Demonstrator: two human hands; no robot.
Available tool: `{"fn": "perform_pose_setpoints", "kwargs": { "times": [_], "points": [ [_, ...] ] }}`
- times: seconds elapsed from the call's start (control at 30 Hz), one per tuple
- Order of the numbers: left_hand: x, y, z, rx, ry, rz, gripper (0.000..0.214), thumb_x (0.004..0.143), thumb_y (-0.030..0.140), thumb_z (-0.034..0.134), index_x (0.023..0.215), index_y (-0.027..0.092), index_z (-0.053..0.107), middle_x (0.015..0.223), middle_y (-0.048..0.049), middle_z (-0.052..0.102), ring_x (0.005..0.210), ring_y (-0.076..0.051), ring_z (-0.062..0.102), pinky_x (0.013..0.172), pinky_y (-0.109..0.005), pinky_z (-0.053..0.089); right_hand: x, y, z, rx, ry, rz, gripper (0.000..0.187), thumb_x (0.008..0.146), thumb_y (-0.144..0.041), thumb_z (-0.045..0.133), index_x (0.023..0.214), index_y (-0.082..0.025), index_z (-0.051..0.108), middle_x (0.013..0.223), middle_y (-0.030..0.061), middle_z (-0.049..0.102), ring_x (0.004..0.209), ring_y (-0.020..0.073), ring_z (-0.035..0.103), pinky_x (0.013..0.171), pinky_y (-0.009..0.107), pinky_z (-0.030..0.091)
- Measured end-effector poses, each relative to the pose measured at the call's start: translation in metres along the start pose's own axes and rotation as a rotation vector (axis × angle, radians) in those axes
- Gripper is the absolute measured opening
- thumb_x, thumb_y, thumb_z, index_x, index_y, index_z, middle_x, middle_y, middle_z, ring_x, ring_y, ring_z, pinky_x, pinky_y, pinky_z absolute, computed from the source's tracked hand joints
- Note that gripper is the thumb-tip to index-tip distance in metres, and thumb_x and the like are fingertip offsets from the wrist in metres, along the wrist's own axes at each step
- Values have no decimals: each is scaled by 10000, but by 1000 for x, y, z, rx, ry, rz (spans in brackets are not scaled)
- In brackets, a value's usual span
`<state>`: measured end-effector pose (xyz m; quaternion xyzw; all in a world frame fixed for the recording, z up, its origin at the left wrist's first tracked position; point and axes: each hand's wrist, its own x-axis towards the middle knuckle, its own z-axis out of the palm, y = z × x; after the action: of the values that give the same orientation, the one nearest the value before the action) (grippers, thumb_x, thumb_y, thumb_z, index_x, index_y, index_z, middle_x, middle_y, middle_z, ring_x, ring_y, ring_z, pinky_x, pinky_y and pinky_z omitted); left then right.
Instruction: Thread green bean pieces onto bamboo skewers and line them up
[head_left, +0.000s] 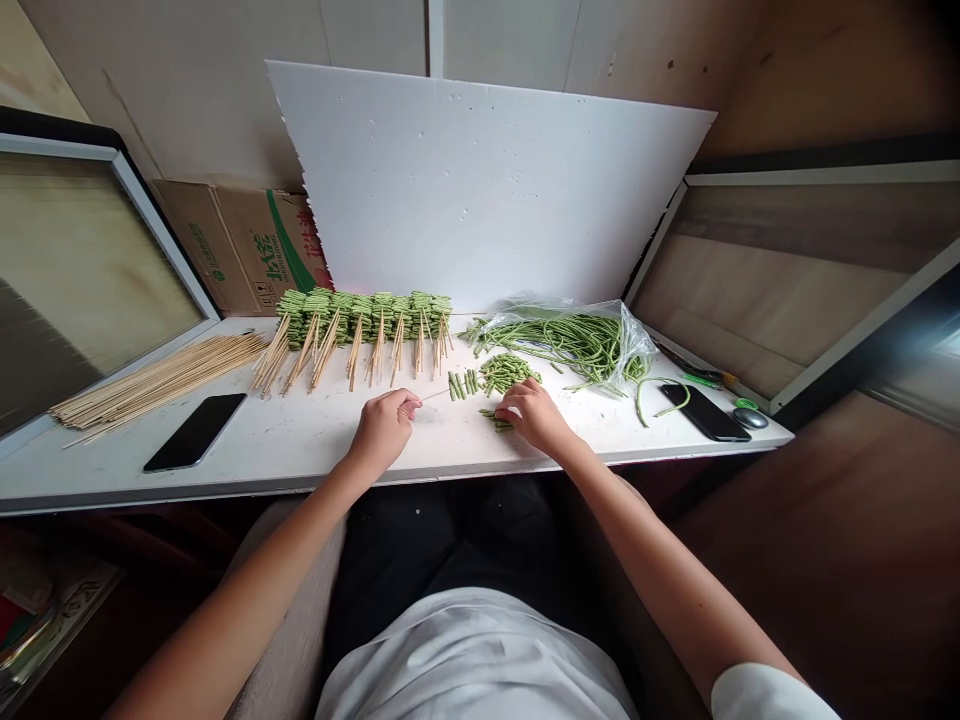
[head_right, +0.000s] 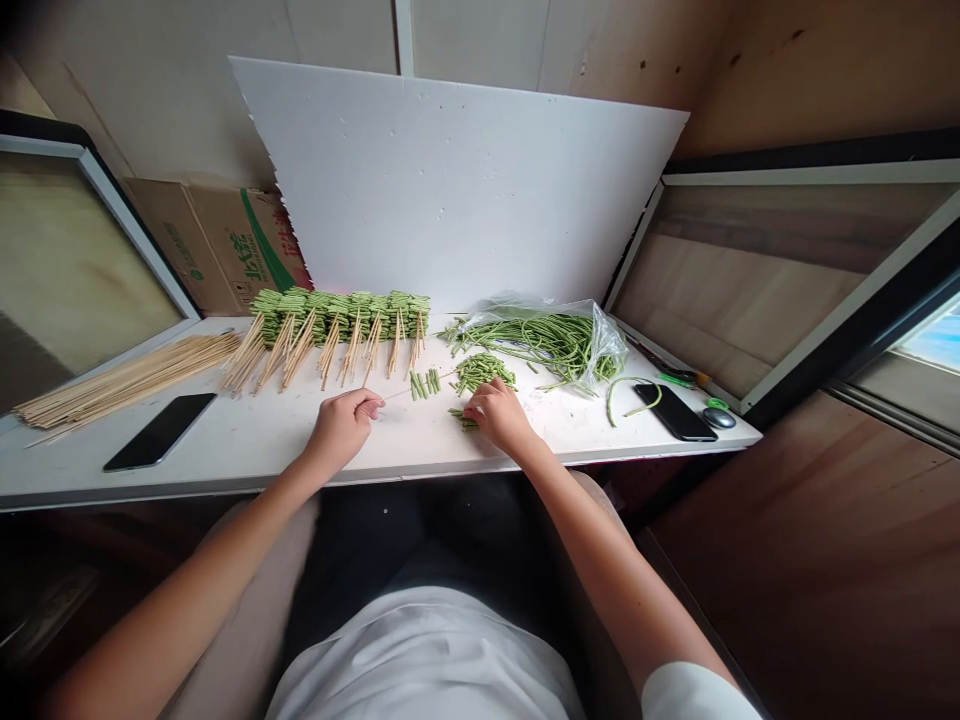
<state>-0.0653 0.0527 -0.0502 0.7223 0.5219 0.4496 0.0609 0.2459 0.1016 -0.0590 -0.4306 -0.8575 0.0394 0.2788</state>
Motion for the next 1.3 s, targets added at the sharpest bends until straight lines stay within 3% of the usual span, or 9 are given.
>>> {"fn": "perform_pose_setpoints", "kwargs": {
  "times": [0.17,0.27,0.4,0.57,0.8,0.97,1.3],
  "points": [
    [1,2,-3,1,6,7,236,937,171,532,841,215,742,723,-27,741,707,-213,701,698,-298,525,4,-4,-5,228,128,91,215,959,-428,756,890,-251,856,930,125,799,944,321,645,917,500,500],
    [2,7,-6,-4,28,10,233,946,188,536,852,215,747,717,-25,739,688,-206,696,683,-291,526,7,-4,-9,560,214,258,321,860,-570,831,910,-254,856,975,104,825,911,299,698,839,449,528],
    [1,14,-9,-24,52,13,237,963,209,537,856,221,748,715,-20,745,680,-198,703,674,-280,535,10,-6,-16,1007,271,475,477,684,-596,947,983,-236,857,957,77,821,892,250,715,734,349,511],
    [1,20,-11,-20,67,51,248,968,202,525,866,217,751,719,-21,746,685,-196,712,675,-274,544,10,-14,-26,1330,212,460,385,761,-550,915,987,-247,841,1021,50,798,942,198,697,711,285,497],
    [0,19,-11,-22,59,62,242,935,153,531,853,217,749,757,-26,766,697,-198,721,675,-276,562,9,-24,-25,1427,214,486,339,775,-507,924,990,-255,855,1165,87,816,1146,258,730,754,299,544],
    [-1,18,-10,-24,48,59,243,914,135,537,835,222,750,760,-25,771,700,-199,723,681,-280,565,10,-29,-25,1426,224,523,374,727,-502,954,981,-255,834,1158,86,827,1140,270,755,792,321,566],
    [-2,16,-8,-11,51,59,261,897,112,529,847,219,761,761,-26,781,707,-204,734,696,-286,567,11,-32,-26,1456,270,543,405,643,-454,1007,943,-257,821,1071,74,838,1117,294,764,692,312,527]
  ]
}}
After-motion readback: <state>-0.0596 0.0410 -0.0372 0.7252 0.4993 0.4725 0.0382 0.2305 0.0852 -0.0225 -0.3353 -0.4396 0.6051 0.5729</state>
